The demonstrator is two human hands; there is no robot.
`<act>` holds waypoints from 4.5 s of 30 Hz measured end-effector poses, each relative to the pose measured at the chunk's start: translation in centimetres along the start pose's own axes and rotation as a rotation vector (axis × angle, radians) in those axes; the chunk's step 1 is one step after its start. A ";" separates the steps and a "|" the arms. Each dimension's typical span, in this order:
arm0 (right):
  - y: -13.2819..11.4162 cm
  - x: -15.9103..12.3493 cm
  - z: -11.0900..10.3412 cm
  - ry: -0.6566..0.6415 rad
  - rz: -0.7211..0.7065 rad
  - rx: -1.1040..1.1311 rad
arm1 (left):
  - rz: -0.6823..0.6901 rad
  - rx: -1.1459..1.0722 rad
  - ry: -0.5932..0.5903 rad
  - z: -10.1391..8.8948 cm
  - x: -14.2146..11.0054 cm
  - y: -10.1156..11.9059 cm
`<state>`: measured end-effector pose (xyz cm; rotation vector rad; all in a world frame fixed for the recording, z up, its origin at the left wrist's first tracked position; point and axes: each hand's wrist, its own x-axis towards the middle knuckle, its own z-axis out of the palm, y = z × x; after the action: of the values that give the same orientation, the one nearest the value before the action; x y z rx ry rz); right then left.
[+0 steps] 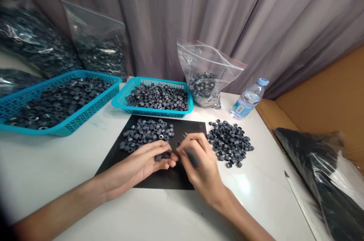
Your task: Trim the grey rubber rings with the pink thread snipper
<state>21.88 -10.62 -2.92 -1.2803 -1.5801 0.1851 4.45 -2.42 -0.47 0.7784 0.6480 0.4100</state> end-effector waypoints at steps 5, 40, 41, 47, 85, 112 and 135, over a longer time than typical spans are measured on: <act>0.2 -0.1 0.1 -0.008 0.058 0.109 | 0.004 0.001 0.008 -0.3 0.2 -0.2; -0.7 -1.0 2.6 -0.415 -0.024 -0.160 | 0.281 0.117 0.087 -2.7 0.6 5.2; -0.6 -0.9 2.9 -0.416 -0.024 -0.170 | 0.269 0.119 0.092 -2.6 0.5 5.1; 0.6 -0.9 3.8 -0.324 0.014 -0.132 | 0.178 0.174 0.125 -1.6 0.0 4.4; 0.0 0.1 0.4 -0.161 0.072 0.169 | -0.025 0.029 -0.026 -0.2 0.4 0.0; 0.2 0.6 -0.2 -0.060 0.158 0.203 | 0.050 0.042 -0.065 -0.6 0.7 0.1; -0.3 0.7 -0.5 -0.034 0.213 0.108 | -0.021 0.001 -0.203 -0.5 0.7 0.7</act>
<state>22.16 -10.48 -2.06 -1.3648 -1.4402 0.4230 4.57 -1.33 -0.53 0.8021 0.4662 0.3069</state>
